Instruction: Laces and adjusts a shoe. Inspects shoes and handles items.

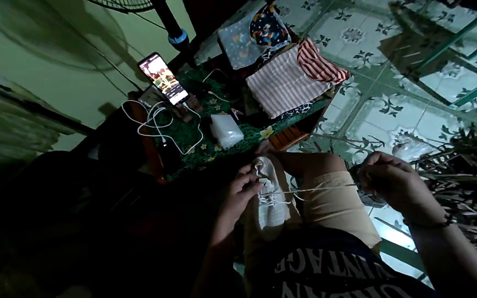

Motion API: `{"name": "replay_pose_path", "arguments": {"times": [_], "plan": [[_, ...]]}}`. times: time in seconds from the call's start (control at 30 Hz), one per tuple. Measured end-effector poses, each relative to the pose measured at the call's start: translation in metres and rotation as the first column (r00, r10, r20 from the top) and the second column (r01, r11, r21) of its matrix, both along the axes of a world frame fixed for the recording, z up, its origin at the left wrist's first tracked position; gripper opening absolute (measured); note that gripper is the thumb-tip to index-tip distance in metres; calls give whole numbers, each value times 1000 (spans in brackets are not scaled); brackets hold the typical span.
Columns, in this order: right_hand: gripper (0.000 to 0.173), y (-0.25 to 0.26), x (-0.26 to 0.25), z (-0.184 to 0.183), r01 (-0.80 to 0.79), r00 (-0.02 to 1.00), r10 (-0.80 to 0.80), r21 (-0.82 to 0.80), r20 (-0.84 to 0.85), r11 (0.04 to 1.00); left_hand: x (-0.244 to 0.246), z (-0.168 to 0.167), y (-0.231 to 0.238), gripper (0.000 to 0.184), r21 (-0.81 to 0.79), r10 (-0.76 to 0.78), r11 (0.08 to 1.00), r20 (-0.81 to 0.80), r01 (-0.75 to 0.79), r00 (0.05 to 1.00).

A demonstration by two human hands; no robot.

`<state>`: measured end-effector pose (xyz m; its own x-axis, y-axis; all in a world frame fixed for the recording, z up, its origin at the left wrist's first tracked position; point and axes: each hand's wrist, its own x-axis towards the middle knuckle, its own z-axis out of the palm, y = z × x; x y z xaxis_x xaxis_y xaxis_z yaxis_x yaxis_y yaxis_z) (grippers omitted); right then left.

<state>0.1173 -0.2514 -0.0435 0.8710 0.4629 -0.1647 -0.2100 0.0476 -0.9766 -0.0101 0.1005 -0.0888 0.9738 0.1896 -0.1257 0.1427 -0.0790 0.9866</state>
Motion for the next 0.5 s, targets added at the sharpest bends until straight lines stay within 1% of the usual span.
{"name": "replay_pose_path", "arguments": {"times": [0.03,0.07,0.1,0.13,0.17,0.2,0.23,0.3,0.33,0.37,0.43,0.5], "plan": [[15,-2,1,-10,10,1000,-13,-122,-25,993,0,0,0,11,-4,3,1000,4,-3,1000],[12,-3,2,-19,-14,1000,8,-288,-23,958,1,0,-1,11,-6,6,1000,4,-6,1000],[19,-3,4,-26,-64,997,71,-476,-3,877,1,1,-2,11,-7,14,1000,1,-14,1000],[30,-1,5,-32,-125,985,171,-642,11,757,1,1,-3,11,-3,20,1000,-1,-20,1000],[39,4,5,-37,-160,963,267,-739,28,654,1,1,-4,11,-1,25,1000,-4,-25,1000],[43,10,2,-39,-170,942,330,-762,59,625,1,0,-4,12,3,27,1000,-5,-27,1000],[42,18,-2,-38,-179,928,360,-742,90,646,1,0,-5,12,4,28,1000,-4,-28,1000],[41,38,-12,-35,-214,908,388,-621,158,754,2,0,-7,11,3,34,999,-4,-33,999],[43,51,-17,-34,-256,895,412,-554,174,792,3,-1,-8,11,2,37,999,-2,-37,999],[48,64,-21,-34,-296,877,441,-510,190,808,3,-2,-9,11,5,36,999,2,-36,999],[59,89,-30,-34,-340,837,498,-495,229,799,3,-2,-9,12,15,35,999,-2,-35,999],[66,112,-39,-35,-349,799,544,-537,257,768,2,0,-10,13,21,39,999,-9,-39,999]]}}
